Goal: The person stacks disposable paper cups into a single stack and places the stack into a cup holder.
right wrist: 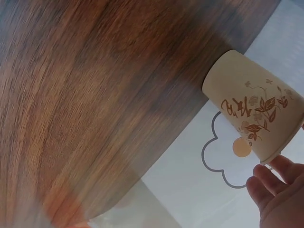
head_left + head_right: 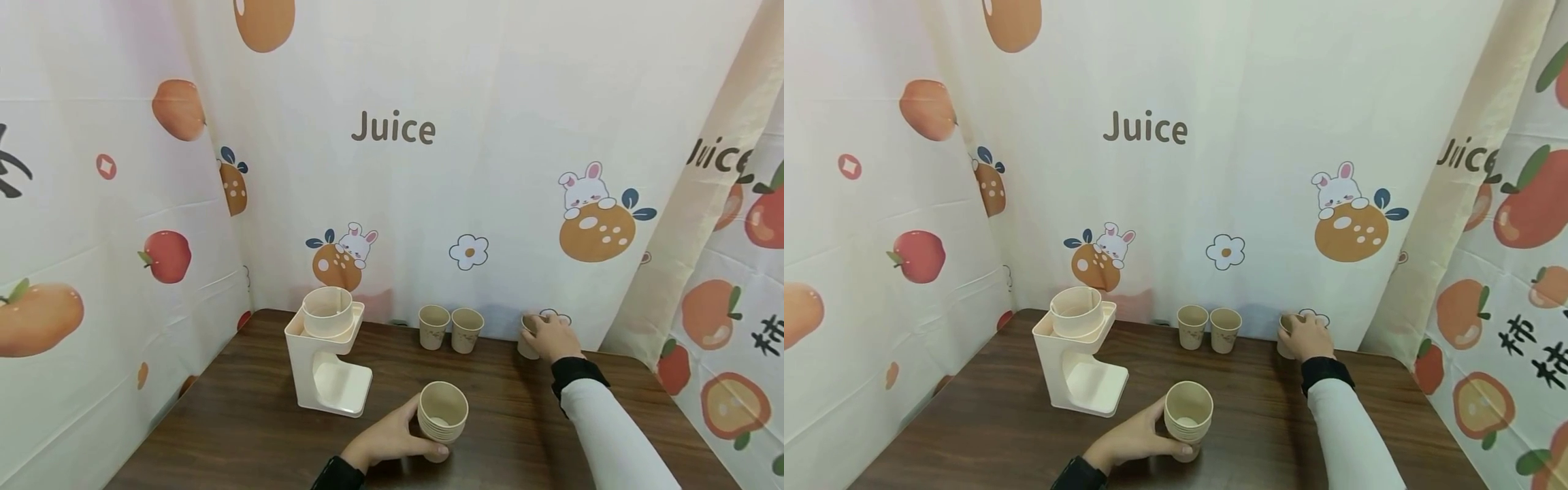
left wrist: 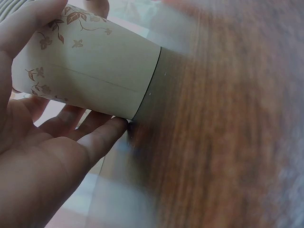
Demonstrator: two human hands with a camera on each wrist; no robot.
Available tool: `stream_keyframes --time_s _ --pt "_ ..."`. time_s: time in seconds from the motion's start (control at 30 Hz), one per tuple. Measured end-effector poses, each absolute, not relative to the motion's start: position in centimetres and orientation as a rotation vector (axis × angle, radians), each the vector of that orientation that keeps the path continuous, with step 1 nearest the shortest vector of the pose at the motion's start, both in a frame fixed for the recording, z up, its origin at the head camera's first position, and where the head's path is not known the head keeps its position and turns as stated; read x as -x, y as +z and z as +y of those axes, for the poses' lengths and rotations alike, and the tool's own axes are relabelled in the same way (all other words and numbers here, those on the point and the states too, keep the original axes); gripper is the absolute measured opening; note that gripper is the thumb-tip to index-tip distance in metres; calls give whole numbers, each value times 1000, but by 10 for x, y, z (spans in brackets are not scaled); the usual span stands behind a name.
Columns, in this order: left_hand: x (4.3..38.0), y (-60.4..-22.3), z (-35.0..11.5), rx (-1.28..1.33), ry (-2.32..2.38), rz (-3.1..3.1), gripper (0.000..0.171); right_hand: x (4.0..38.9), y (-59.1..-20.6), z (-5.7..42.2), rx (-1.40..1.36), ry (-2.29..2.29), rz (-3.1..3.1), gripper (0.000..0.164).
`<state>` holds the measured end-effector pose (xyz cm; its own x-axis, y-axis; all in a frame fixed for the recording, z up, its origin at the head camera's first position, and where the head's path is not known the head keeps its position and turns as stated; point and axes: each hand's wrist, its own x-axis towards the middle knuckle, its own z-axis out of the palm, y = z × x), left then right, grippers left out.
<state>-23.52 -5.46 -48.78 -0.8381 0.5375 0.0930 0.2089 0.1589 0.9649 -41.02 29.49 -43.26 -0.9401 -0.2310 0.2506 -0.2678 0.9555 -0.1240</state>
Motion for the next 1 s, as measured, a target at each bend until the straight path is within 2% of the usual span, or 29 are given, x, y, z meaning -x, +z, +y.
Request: stream_keyframes --time_s 0.67,1.0 --pt "236 -487 -56 -715 1733 2161 82 404 -420 285 -389 235 -2933 46" --pt "235 -487 -56 -726 1732 2178 80 393 -419 277 -440 230 -2887 37"
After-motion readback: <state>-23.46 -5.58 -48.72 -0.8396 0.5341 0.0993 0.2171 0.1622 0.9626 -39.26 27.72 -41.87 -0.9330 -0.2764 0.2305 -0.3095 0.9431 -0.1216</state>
